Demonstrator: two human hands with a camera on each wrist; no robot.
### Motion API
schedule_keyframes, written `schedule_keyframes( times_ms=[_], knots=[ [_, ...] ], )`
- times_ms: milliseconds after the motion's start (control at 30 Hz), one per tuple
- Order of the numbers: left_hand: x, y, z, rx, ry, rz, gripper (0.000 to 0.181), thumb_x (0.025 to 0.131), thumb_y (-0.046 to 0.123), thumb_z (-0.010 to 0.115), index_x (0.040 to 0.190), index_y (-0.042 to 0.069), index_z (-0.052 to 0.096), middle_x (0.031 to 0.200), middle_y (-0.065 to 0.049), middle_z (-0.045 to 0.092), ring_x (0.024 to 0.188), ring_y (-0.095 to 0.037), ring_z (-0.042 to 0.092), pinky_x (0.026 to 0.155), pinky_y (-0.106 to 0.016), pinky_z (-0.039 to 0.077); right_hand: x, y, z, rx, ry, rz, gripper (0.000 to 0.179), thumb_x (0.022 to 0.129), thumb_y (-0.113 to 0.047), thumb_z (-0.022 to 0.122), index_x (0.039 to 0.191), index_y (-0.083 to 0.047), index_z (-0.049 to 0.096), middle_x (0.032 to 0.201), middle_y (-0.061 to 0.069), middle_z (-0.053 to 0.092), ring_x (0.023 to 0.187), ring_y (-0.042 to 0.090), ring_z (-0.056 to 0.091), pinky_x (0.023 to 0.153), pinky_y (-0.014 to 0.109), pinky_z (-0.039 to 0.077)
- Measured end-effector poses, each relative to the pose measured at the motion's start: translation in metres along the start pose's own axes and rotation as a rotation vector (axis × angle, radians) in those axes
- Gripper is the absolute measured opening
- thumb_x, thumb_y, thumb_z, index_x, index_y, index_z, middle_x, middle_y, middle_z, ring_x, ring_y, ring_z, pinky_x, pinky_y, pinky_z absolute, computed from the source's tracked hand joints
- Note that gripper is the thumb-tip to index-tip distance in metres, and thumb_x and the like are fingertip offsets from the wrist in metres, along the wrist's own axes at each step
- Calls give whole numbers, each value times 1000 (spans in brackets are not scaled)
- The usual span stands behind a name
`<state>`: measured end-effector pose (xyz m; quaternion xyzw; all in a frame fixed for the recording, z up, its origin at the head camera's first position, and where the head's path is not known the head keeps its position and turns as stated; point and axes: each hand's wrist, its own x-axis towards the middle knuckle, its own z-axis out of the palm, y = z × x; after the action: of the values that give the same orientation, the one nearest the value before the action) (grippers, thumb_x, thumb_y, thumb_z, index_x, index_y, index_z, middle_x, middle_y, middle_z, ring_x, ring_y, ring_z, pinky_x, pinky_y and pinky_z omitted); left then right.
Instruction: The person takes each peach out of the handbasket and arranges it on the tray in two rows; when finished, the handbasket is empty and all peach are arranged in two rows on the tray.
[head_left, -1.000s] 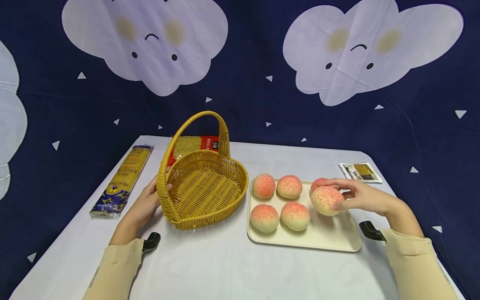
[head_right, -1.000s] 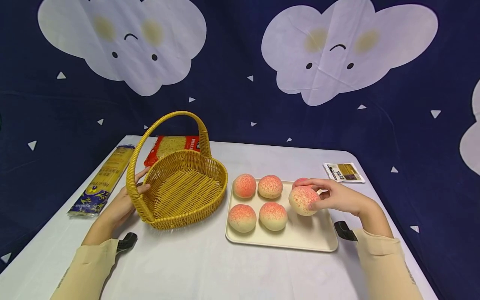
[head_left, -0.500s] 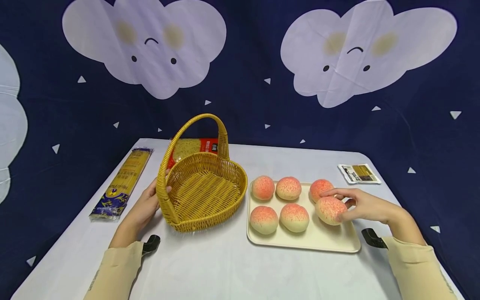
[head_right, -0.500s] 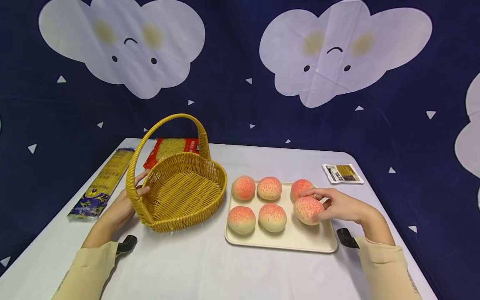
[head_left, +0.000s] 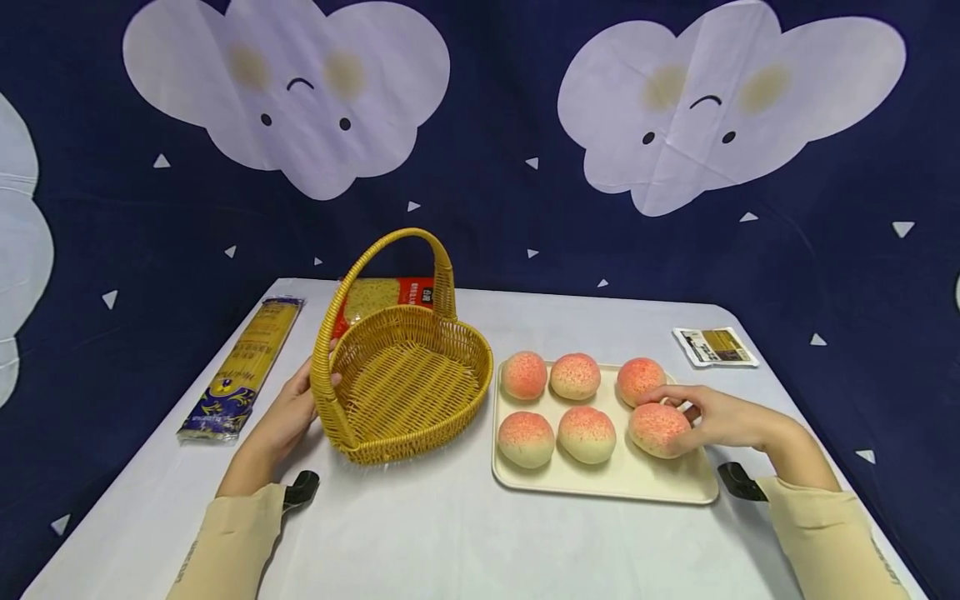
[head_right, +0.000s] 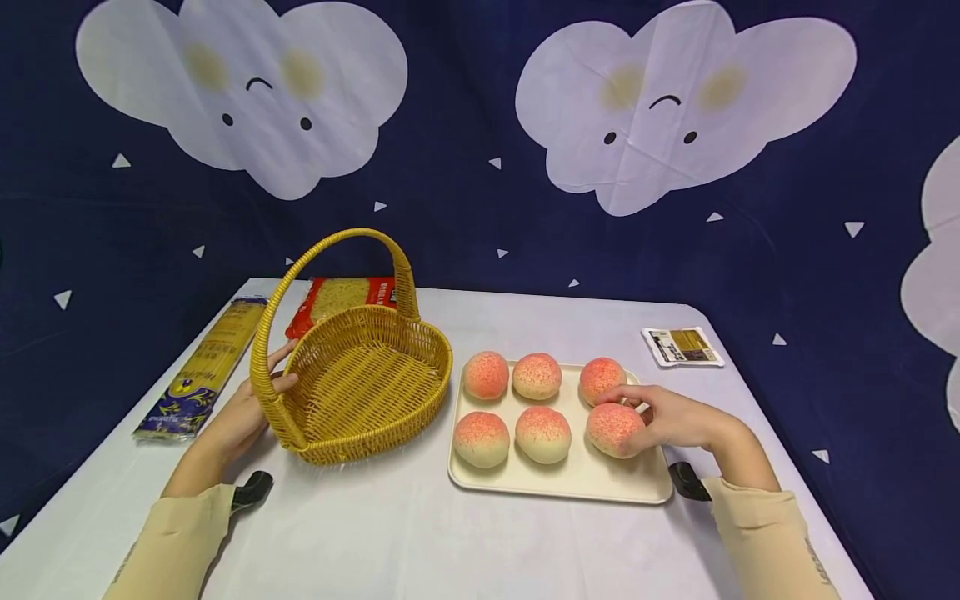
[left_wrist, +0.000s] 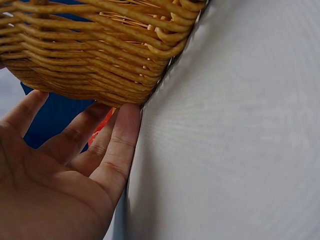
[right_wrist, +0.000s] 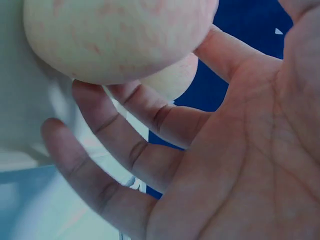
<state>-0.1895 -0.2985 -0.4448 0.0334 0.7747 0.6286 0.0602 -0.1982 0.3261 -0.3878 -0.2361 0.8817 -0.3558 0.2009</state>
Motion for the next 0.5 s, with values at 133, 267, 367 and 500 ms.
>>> schedule_keyframes(
  times_ms=[133,267,367,500],
  knots=[
    [0,0,0,3,-1,-3,72,114,34,52,174,25,14,181,-15,13,164,-41,20,98,-11,42,0,1,2,-16,10,-9,65,82,-22,89,141,-10,64,126,8,70,100,5,62,84,27,51],
    [1,0,1,5,-1,-3,71,114,35,52,174,28,15,181,-14,13,164,-40,20,100,-14,42,0,1,2,-26,8,0,65,85,-24,88,143,-10,63,128,7,70,102,6,62,85,27,50],
    [1,-1,0,2,0,3,70,114,36,53,174,28,17,181,-14,14,163,-41,21,98,-12,44,1,0,1,-32,3,13,65,86,-25,86,145,-9,61,124,8,70,103,8,66,85,27,51],
    [-1,0,-2,11,14,8,70,114,36,53,173,26,19,178,-19,18,156,-40,32,94,-15,49,1,-1,1,-34,-2,27,66,87,-25,84,146,-7,59,122,9,69,103,12,69,85,28,52]
  ],
)
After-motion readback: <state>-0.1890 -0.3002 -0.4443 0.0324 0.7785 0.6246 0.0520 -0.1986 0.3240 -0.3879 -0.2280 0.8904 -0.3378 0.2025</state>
